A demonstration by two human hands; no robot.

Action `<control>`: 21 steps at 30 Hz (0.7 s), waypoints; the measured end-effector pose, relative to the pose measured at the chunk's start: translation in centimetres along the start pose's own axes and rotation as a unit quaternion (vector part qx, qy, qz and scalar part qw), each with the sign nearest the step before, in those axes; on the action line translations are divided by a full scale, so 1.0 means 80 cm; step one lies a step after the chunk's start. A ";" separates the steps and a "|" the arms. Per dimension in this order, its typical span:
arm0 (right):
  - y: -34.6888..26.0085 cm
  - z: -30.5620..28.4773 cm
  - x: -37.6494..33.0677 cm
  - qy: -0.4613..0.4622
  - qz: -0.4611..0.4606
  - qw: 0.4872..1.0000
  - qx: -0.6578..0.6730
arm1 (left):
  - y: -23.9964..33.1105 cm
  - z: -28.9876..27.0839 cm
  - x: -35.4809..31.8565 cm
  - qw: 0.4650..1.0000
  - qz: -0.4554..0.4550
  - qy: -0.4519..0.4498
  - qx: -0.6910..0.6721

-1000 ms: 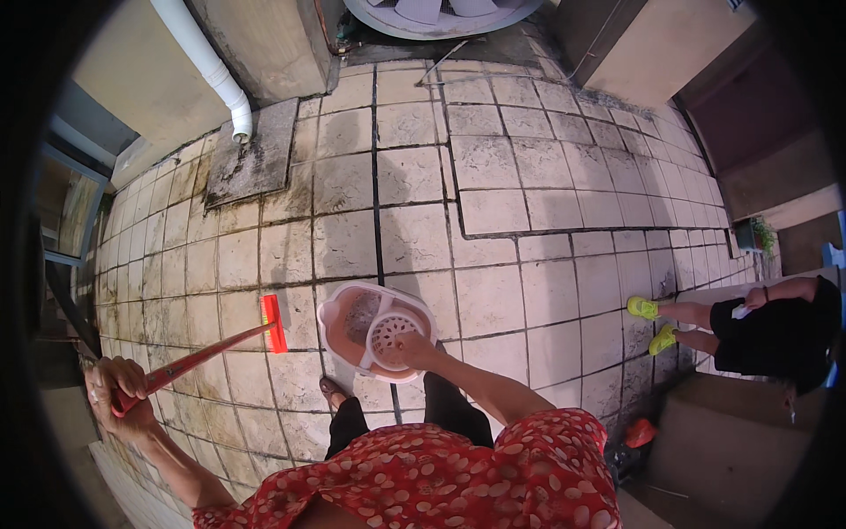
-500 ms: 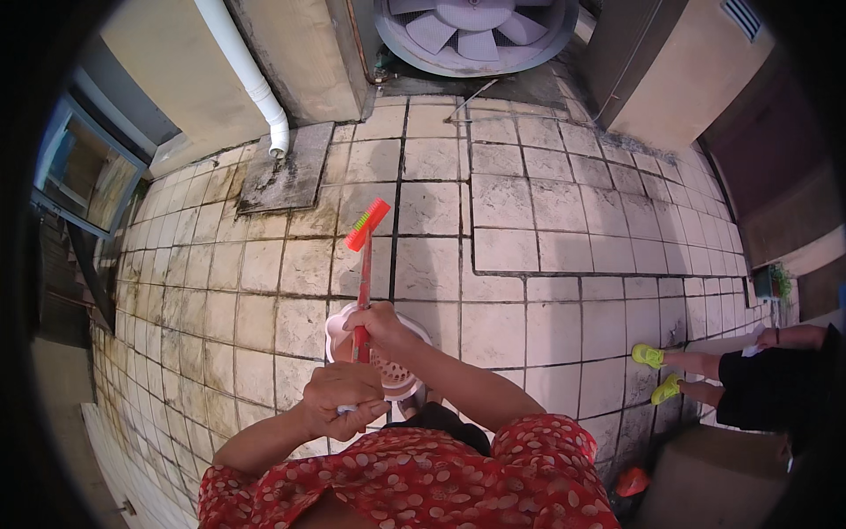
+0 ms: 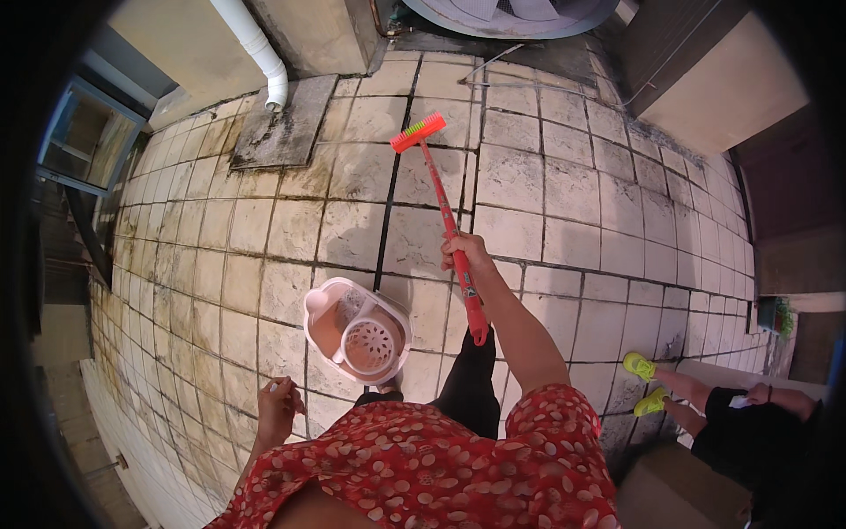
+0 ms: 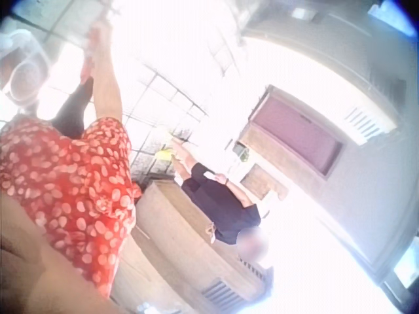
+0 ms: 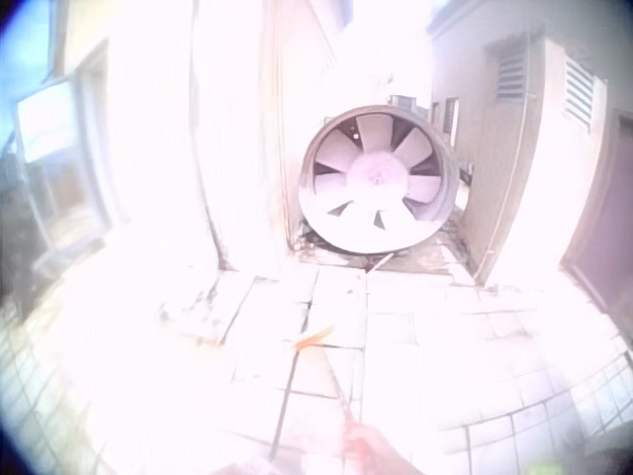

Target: The person cleans a tiled floor using a red squeegee and a pink broom. They move a pink bucket with a strainer to pour water onto the floor, then use the broom to scrub the tiles and the squeegee to push the water toward a drain.

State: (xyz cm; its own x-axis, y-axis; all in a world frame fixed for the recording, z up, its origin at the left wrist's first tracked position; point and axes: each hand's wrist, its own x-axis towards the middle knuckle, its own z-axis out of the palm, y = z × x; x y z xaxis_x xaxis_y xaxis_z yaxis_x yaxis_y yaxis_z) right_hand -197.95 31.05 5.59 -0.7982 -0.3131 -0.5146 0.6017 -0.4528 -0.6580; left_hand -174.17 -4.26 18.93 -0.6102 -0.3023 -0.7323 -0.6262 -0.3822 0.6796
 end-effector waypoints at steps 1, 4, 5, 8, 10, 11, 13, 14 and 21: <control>-0.015 -0.026 0.019 0.011 0.006 1.000 -0.016 | -0.006 0.011 0.005 1.000 -0.015 0.016 0.001; -0.045 -0.124 0.071 0.010 0.066 0.997 -0.031 | -0.034 0.055 0.020 0.996 -0.056 0.070 -0.011; -0.050 -0.155 0.076 0.021 0.128 0.988 -0.088 | -0.049 0.061 0.022 0.994 -0.071 0.079 -0.007; -0.050 -0.275 0.061 0.080 0.253 0.906 -0.331 | -0.074 0.095 0.020 0.982 -0.151 0.115 0.022; -0.034 -0.383 0.052 0.193 0.270 0.787 -0.520 | -0.083 0.114 0.012 0.966 -0.212 0.138 0.058; -0.027 -0.457 0.048 0.210 0.165 0.657 -0.705 | -0.079 0.126 0.016 0.958 -0.227 0.152 0.090; -0.067 -0.482 0.056 0.279 0.161 0.580 -0.748 | -0.088 0.141 0.007 0.952 -0.231 0.175 0.099; -0.093 -0.455 0.069 0.345 0.224 0.536 -0.737 | -0.097 0.143 0.001 0.952 -0.231 0.181 0.087; -0.119 -0.485 0.121 0.245 0.048 0.460 -0.852 | -0.115 0.155 -0.013 0.957 -0.200 0.199 0.069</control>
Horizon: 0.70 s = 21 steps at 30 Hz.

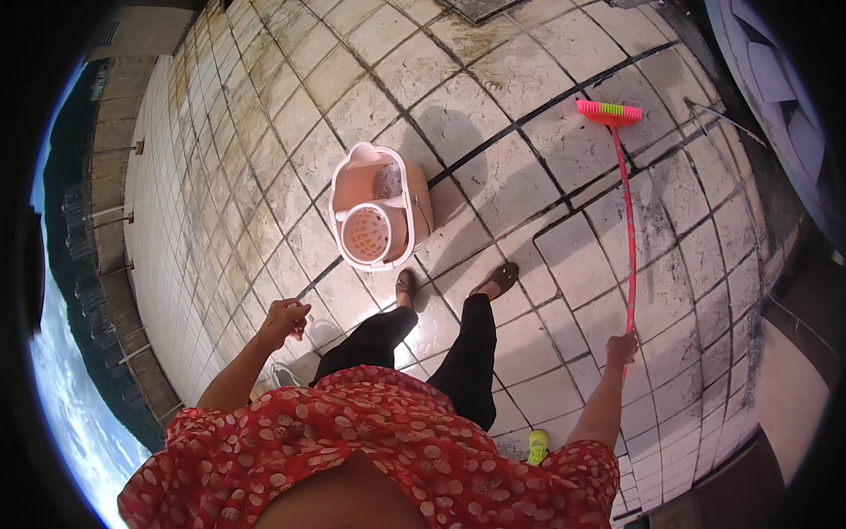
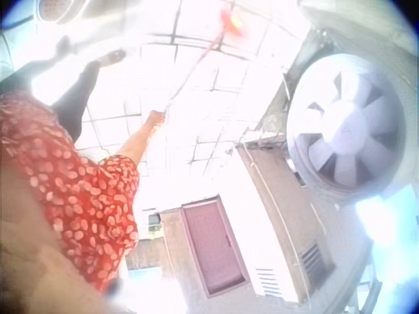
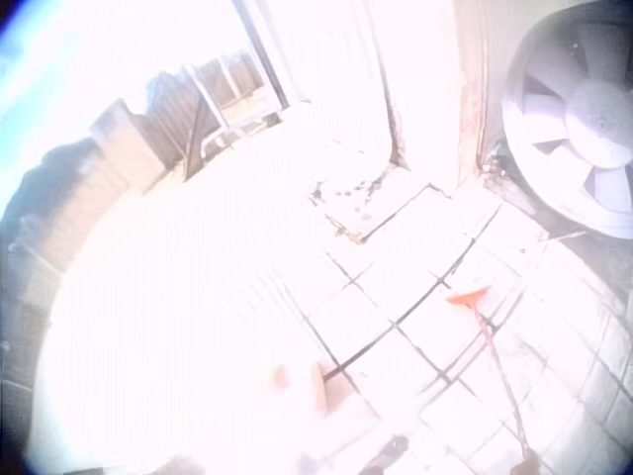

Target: The person cleans a tiled floor using a red squeegee and a pink broom. They move a pink bucket with a strainer to pour water onto the floor, then use the broom to scrub the tiles and the squeegee to push the water toward a drain.

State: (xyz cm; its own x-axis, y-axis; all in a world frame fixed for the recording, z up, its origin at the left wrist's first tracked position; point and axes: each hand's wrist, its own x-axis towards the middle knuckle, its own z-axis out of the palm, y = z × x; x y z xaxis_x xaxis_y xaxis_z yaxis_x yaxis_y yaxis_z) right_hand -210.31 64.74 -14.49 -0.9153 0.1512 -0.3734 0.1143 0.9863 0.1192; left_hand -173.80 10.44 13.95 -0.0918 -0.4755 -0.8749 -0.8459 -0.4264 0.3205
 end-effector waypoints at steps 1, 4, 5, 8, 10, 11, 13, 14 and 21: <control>0.009 0.043 0.019 0.002 -0.061 0.996 0.061 | -0.005 -0.002 0.002 1.000 -0.009 -0.005 -0.007; -0.071 0.117 -0.008 -0.197 -0.166 0.925 0.279 | -0.050 -0.015 0.011 0.999 0.004 0.001 -0.039; -0.123 0.125 -0.041 -0.196 -0.251 0.908 0.272 | -0.073 -0.018 0.017 0.999 -0.010 0.012 -0.044; -0.292 0.057 -0.166 -0.275 -0.398 0.856 0.182 | -0.131 -0.032 0.031 0.995 -0.060 0.034 -0.072; -0.373 0.046 -0.225 -0.337 -0.419 0.823 0.182 | -0.154 -0.048 0.052 0.993 -0.072 0.031 -0.085; -0.412 0.047 -0.247 -0.343 -0.433 0.811 0.191 | -0.163 -0.060 0.069 0.993 -0.070 0.034 -0.094; -0.471 0.044 -0.275 -0.239 -0.613 0.735 0.162 | -0.191 -0.077 0.112 0.990 -0.095 0.027 -0.103; -0.501 0.042 -0.288 -0.296 -0.559 0.760 0.148 | -0.205 -0.084 0.139 0.989 -0.093 0.025 -0.115; -0.622 0.035 -0.277 -0.288 -0.442 0.849 -0.004 | -0.241 -0.084 0.302 0.965 -0.120 -0.024 -0.234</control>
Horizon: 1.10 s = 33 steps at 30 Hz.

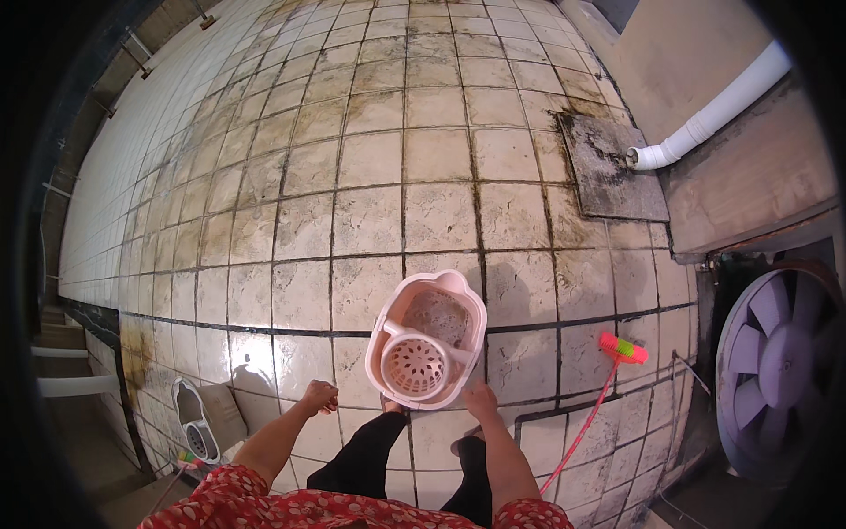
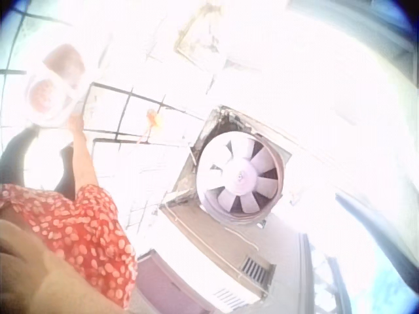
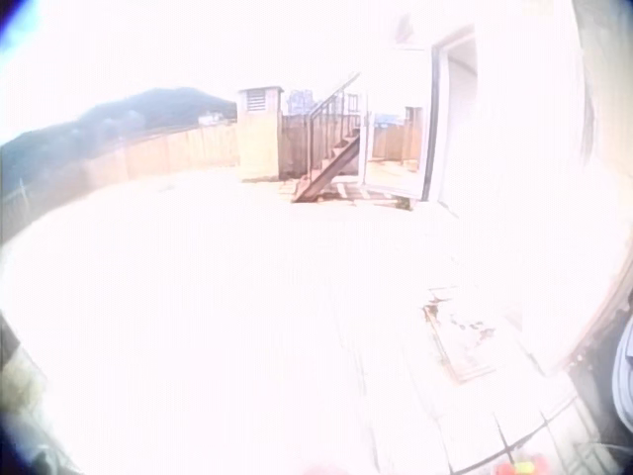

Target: The person cleans a tiled floor using a red squeegee and a pink broom. They move a pink bucket with a strainer to pour water onto the floor, then use the broom to scrub the tiles and the squeegee to push the water toward a drain.

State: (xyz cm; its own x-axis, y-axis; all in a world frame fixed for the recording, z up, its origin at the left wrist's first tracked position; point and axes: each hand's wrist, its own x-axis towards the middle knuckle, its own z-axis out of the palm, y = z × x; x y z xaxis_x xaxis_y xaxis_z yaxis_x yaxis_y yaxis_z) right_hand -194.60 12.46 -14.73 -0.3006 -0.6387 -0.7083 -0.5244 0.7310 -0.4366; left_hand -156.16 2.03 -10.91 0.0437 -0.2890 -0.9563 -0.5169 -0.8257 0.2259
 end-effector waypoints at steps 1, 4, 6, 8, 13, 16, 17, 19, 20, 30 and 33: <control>-0.007 -0.007 0.018 0.006 0.023 1.000 -0.001 | 0.003 0.008 0.018 1.000 0.011 0.004 -0.006; -0.006 0.003 0.074 0.064 0.036 0.997 0.000 | -0.058 0.019 0.123 0.989 0.140 -0.006 0.051; -0.006 0.012 0.113 0.092 0.049 0.994 0.034 | -0.041 0.036 0.144 0.993 0.111 0.019 0.029; -0.007 0.027 0.147 0.130 0.031 0.989 0.059 | -0.025 0.054 0.155 0.996 0.041 0.075 -0.037; 0.058 0.064 0.223 0.085 -0.032 0.977 0.193 | -0.007 0.091 0.182 0.978 0.089 -0.005 -0.189; 0.028 0.053 0.198 0.097 -0.082 0.968 0.215 | -0.026 0.111 0.187 0.976 0.126 0.082 -0.160; 0.029 0.049 0.194 0.108 -0.081 0.965 0.226 | -0.020 0.118 0.185 0.978 0.134 0.124 -0.101; 0.027 0.036 0.199 0.099 -0.056 0.968 0.223 | -0.016 0.127 0.170 0.972 0.160 0.154 -0.082; 0.021 0.016 0.205 0.082 -0.030 0.975 0.206 | -0.010 0.134 0.161 0.976 0.140 0.149 -0.080; -0.040 -0.170 0.140 0.044 -0.050 0.961 0.268 | 0.131 0.152 -0.069 0.979 0.119 0.064 -0.153; 0.012 -0.241 0.133 0.114 -0.133 0.950 0.257 | 0.186 0.173 -0.139 0.958 0.231 0.036 -0.165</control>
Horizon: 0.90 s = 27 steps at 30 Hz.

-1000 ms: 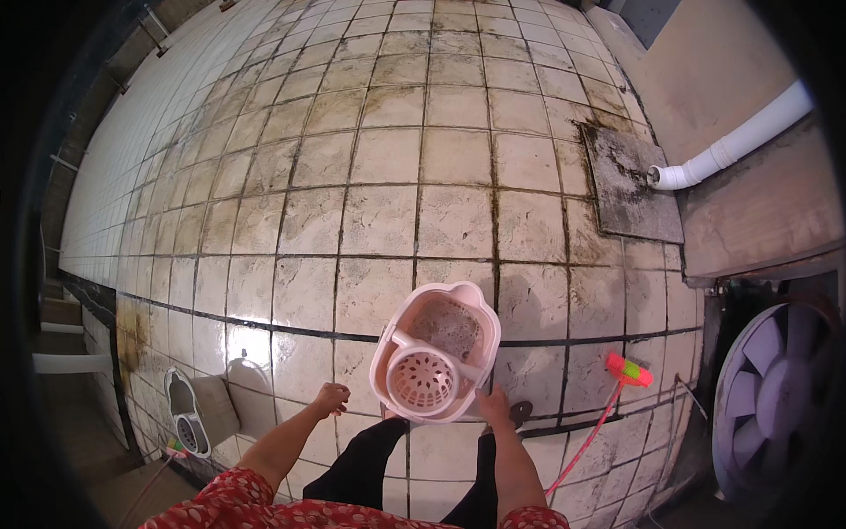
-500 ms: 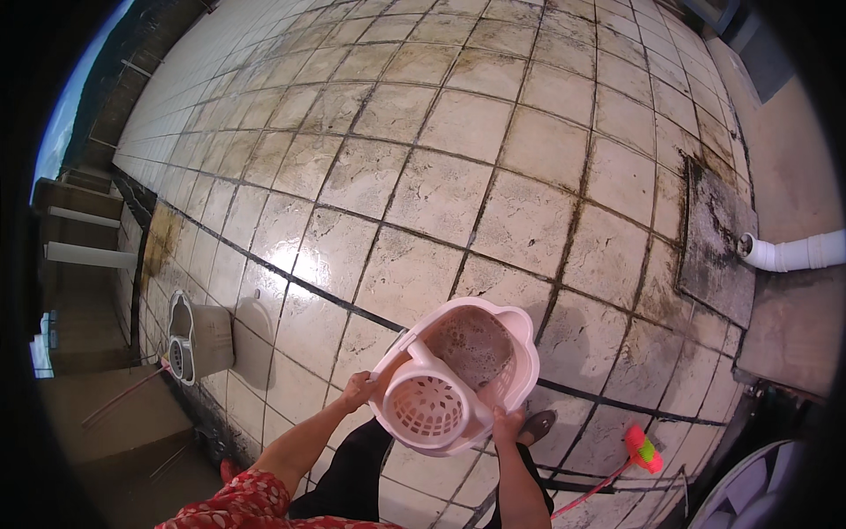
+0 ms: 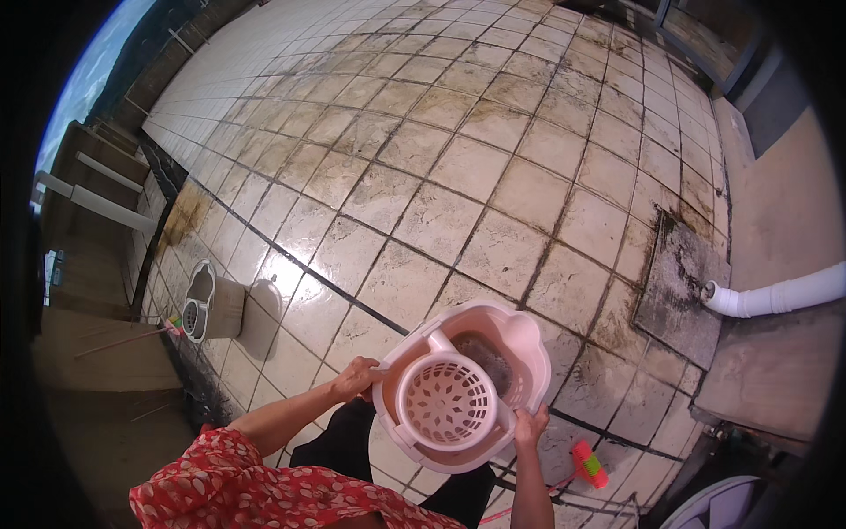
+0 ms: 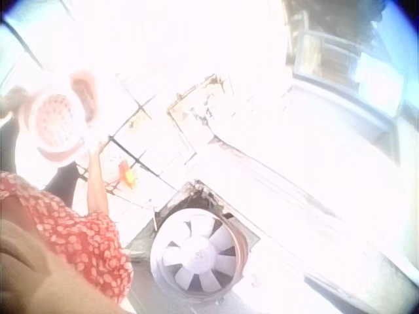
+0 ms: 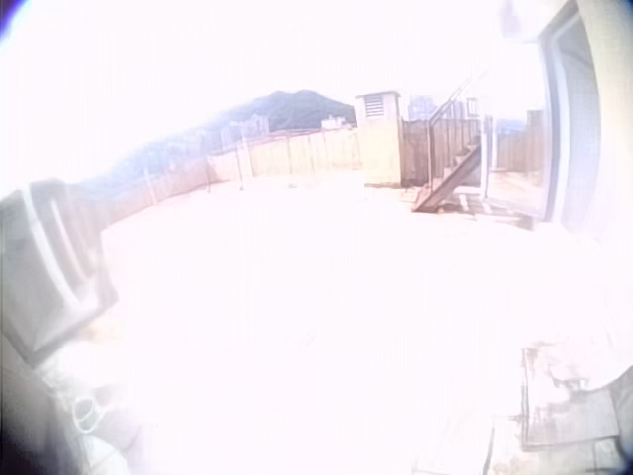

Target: The person cleans a tiled floor using a red squeegee and a pink broom. They move a pink bucket with a strainer to pour water onto the floor, then use the broom to scrub the tiles and the squeegee to push the water toward a drain.

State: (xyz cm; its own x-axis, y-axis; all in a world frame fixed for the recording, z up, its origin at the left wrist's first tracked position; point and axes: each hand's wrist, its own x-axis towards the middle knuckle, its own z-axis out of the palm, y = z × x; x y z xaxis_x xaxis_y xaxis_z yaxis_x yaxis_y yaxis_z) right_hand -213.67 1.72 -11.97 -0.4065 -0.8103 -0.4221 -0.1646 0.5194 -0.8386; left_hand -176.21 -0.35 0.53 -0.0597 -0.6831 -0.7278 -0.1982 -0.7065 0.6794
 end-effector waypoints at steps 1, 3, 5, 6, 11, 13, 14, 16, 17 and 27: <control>-0.031 -0.023 -0.004 0.005 0.008 0.999 -0.037 | 0.008 0.007 -0.010 0.997 0.050 -0.035 0.039; -0.097 -0.068 -0.014 0.050 -0.040 0.987 -0.146 | 0.034 0.029 -0.018 0.991 0.091 -0.058 0.076; -0.098 -0.111 0.003 0.027 -0.009 0.984 -0.176 | 0.086 0.068 -0.032 0.999 -0.026 0.019 0.035; -0.115 -0.124 -0.001 0.048 -0.013 0.984 -0.170 | 0.055 0.050 -0.016 0.991 0.092 -0.011 0.099; -0.173 -0.228 0.001 0.095 -0.008 0.989 -0.116 | 0.211 0.164 -0.060 0.998 0.045 -0.015 0.042; -0.197 -0.257 0.002 0.103 -0.003 0.990 -0.100 | 0.247 0.188 -0.060 0.992 0.096 -0.030 0.072; -0.188 -0.269 0.010 0.147 -0.030 0.986 -0.080 | 0.271 0.202 -0.056 0.993 0.093 -0.041 0.063; -0.229 -0.291 0.006 0.137 -0.014 0.990 -0.033 | 0.305 0.223 -0.059 0.987 0.137 -0.041 0.079; -0.253 -0.304 0.015 0.139 -0.018 0.990 -0.010 | 0.322 0.232 -0.052 0.989 0.119 -0.034 0.075; -0.319 -0.363 0.167 0.141 -0.048 0.987 0.065 | 0.485 0.302 0.019 0.996 0.086 -0.012 -0.009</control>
State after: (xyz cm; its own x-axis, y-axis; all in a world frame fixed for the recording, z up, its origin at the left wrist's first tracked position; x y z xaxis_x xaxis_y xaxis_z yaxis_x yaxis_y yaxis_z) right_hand -240.97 -14.48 13.82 -0.6312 -0.7373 -0.2408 -0.1060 0.3896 -0.9149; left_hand -207.64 -24.35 23.49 -0.1144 -0.7901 -0.6022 -0.1645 -0.5828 0.7958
